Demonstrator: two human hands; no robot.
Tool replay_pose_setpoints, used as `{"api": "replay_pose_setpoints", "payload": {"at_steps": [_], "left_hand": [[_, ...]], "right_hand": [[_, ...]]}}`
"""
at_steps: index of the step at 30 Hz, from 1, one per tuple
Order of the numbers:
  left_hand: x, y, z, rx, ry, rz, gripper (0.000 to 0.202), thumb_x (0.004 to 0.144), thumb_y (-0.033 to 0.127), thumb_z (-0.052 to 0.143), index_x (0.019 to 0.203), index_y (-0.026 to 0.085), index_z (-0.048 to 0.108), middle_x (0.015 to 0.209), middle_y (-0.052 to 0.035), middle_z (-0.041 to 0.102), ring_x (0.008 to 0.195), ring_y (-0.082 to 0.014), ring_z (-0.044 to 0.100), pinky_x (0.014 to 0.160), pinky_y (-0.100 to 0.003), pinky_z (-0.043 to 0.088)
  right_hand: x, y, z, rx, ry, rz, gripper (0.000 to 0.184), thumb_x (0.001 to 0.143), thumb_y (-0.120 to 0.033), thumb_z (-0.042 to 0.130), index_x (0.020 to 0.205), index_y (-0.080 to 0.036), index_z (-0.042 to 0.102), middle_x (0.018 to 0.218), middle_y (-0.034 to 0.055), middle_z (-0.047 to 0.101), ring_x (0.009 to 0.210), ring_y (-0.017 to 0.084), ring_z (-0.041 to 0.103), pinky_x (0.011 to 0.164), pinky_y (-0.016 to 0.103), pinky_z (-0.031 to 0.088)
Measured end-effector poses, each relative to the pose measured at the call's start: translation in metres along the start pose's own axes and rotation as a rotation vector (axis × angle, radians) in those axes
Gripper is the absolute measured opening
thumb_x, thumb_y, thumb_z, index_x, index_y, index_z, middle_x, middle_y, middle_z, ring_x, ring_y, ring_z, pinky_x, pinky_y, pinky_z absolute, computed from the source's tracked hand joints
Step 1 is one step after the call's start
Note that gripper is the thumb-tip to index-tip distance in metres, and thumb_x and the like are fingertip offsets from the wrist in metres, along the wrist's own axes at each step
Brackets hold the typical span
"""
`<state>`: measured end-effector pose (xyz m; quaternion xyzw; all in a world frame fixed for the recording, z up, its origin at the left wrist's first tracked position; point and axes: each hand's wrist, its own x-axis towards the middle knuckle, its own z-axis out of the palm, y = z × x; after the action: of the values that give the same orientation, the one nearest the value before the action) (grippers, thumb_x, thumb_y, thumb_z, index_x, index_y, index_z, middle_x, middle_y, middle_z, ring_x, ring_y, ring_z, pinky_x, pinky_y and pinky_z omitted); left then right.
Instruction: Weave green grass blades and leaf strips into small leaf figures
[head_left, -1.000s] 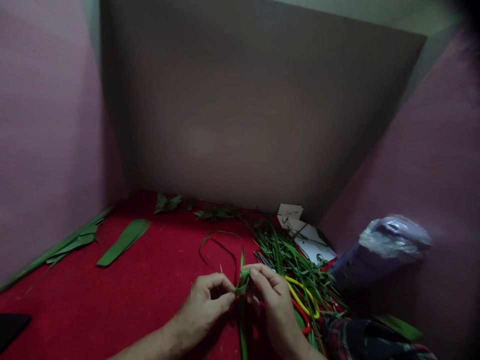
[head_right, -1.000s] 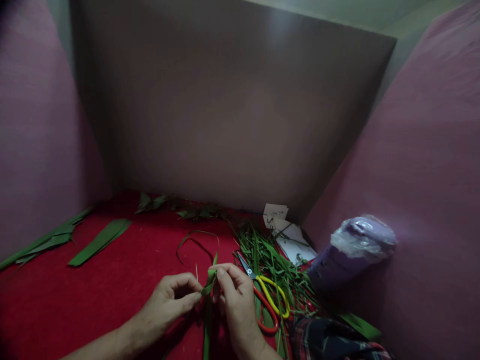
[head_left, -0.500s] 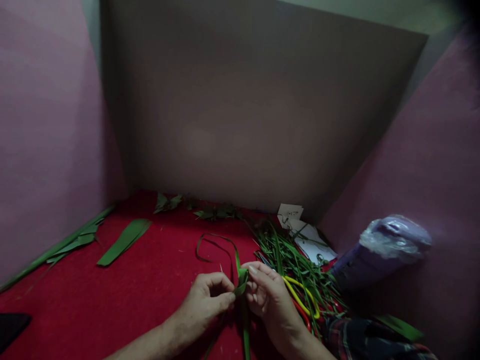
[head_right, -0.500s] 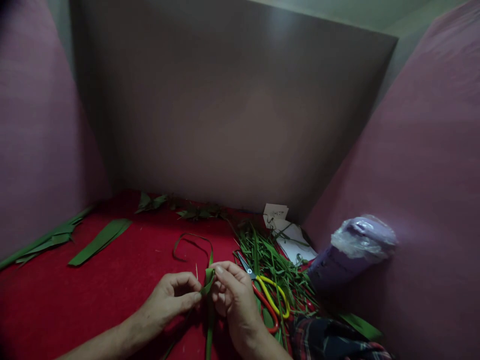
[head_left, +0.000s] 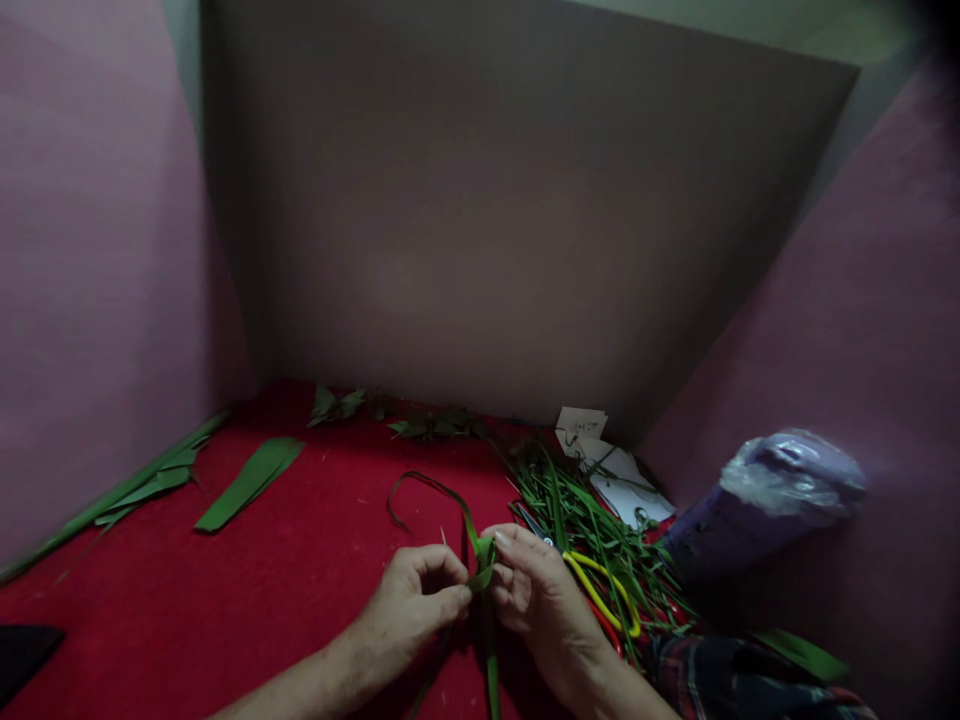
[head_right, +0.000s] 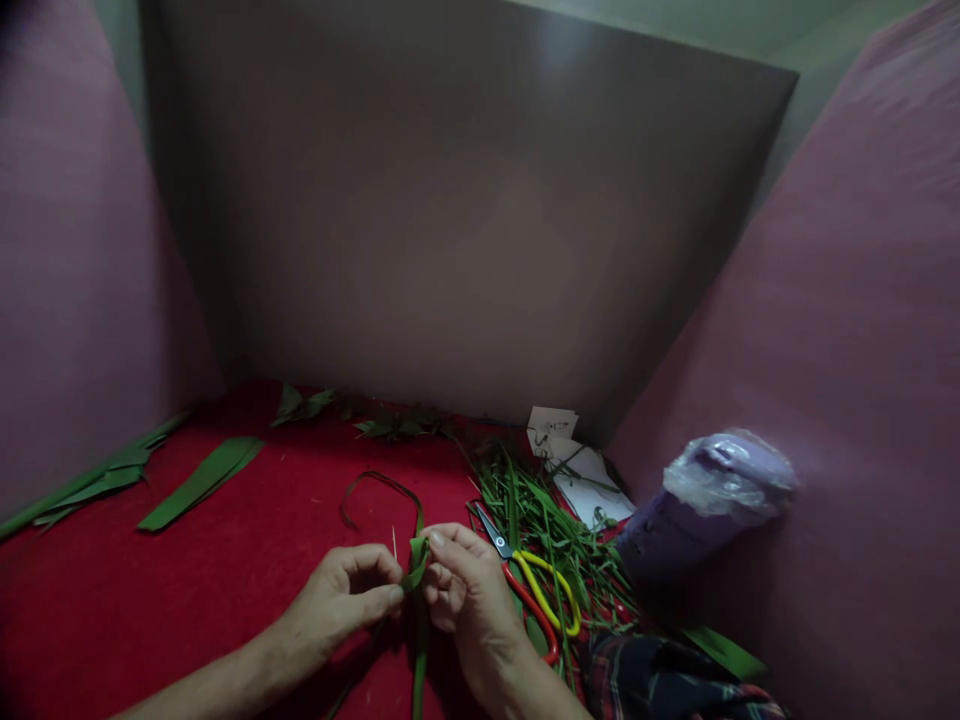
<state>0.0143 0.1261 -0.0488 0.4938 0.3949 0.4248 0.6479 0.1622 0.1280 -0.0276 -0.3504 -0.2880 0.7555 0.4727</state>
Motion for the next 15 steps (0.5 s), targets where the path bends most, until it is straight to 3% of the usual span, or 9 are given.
{"api": "replay_pose_setpoints", "payload": {"at_steps": [9,15], "left_hand": [[0.0000,0.0000,-0.0005,-0.025,-0.016,-0.011,0.022,0.060,0.030,0.066,0.057,0.014,0.051,0.047,0.0008,0.054,0.043,-0.0102,0.050,0.046,-0.023,0.037],[0.0003,0.0028,-0.0024,-0.010,-0.010,-0.032,0.020,0.061,0.027,0.066,0.058,0.013,0.053,0.050,-0.0006,0.057,0.045,-0.0103,0.051,0.048,-0.024,0.038]], "right_hand": [[0.0013,-0.0002,-0.0026,0.078,-0.038,-0.001,0.024,0.065,-0.028,0.068,0.079,-0.016,0.053,0.054,-0.0056,0.044,0.040,0.003,0.032,0.035,0.015,0.011],[-0.0028,-0.0009,0.0027,-0.050,0.078,-0.120,0.023,0.069,-0.030,0.067,0.085,-0.019,0.055,0.062,-0.0054,0.045,0.048,0.004,0.040,0.044,0.013,0.028]]}}
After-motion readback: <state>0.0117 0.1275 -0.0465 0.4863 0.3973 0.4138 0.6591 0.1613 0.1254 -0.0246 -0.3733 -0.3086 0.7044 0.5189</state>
